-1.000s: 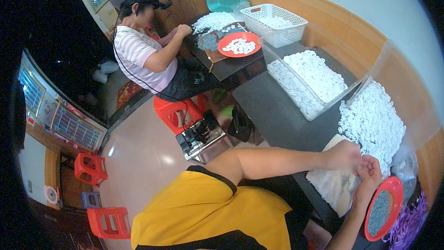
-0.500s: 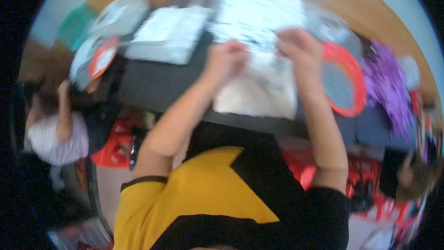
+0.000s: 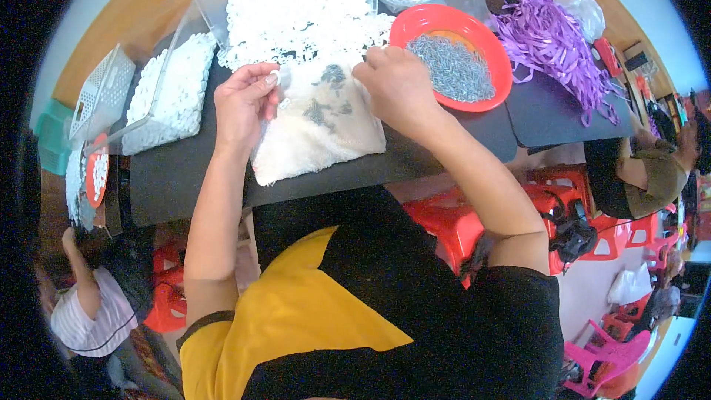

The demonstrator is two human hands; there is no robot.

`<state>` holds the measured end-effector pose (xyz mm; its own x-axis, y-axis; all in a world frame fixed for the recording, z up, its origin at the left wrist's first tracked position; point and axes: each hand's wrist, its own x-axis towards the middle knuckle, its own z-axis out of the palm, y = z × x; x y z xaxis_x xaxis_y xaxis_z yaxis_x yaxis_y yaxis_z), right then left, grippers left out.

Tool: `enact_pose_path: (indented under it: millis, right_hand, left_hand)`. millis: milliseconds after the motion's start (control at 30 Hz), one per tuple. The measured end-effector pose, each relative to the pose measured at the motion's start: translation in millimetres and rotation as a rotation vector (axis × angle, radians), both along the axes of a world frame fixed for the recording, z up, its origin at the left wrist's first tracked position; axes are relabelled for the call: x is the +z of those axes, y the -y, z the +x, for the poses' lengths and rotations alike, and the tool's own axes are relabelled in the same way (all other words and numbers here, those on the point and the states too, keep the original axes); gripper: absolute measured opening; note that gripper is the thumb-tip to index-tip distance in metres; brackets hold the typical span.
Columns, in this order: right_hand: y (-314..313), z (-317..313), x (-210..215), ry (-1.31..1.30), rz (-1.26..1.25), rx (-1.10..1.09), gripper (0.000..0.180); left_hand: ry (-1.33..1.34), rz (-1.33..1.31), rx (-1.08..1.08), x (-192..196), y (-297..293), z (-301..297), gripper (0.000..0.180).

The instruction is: The recorder manually inserts small metal pins into white plastic rings to assemble small components at a workbench.

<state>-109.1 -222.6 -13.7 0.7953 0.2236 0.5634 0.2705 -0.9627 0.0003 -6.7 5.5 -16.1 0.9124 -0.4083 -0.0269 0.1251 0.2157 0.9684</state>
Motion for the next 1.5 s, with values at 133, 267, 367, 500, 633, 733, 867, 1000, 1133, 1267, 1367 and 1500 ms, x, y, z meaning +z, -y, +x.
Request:
enact_pose_path:
  millis: [133, 267, 367, 500, 633, 733, 867, 1000, 1133, 1267, 1367, 1500]
  right_hand:
    - [6.9, 9.9, -5.2, -0.015, -0.076, 0.093, 0.011]
    - [15.6, 13.4, -3.5, -0.144, -0.060, 0.118, 0.008]
    - [22.1, 15.0, -4.3, -0.182, -0.079, 0.157, 0.013]
    - [25.3, 16.7, -1.8, -0.213, -0.069, 0.169, 0.014]
    - [24.8, 14.3, 7.2, -0.266, -0.112, 0.166, 0.016]
    - [21.9, 12.9, 16.2, -0.279, -0.169, 0.154, 0.017]
    - [17.7, 14.7, 24.0, -0.176, -0.241, 0.118, 0.017]
    - [-4.6, 22.1, 52.3, -0.025, -0.046, 0.172, 0.012]
    - [-33.1, 43.0, 43.9, 0.081, 0.255, 0.280, 0.007]
    - [-45.2, 51.9, 37.9, 0.097, 0.264, 0.268, 0.006]
    - [-47.3, 55.1, 34.6, 0.091, 0.254, 0.260, 0.007]
    - [-48.4, 56.5, 33.2, 0.080, 0.264, 0.266, 0.008]
  left_hand:
    - [-0.023, 0.008, 0.008, -0.2, -2.0, 1.4, 0.015]
    - [-0.077, -0.059, -0.043, -0.3, -3.4, 6.2, 0.015]
    - [-0.136, -0.089, -0.090, -0.8, -4.5, 9.8, 0.016]
    - [-0.190, -0.129, -0.132, -0.6, -9.5, 14.1, 0.017]
    - [-0.231, -0.194, -0.193, -1.8, -12.6, 19.3, 0.020]
    - [-0.260, -0.261, -0.253, -5.7, -16.2, 25.2, 0.021]
    - [-0.318, -0.330, -0.305, -5.7, -17.7, 26.7, 0.021]
    - [-0.290, -0.320, -0.330, -1.1, -16.5, 22.1, 0.021]
    - [-0.288, -0.282, -0.287, -2.3, -14.5, 20.0, 0.022]
    - [-0.281, -0.281, -0.295, -0.8, -14.0, 19.2, 0.022]
    - [-0.278, -0.267, -0.281, 2.4, -13.7, 17.0, 0.021]
    - [-0.269, -0.233, -0.267, 4.8, -11.7, 15.6, 0.021]
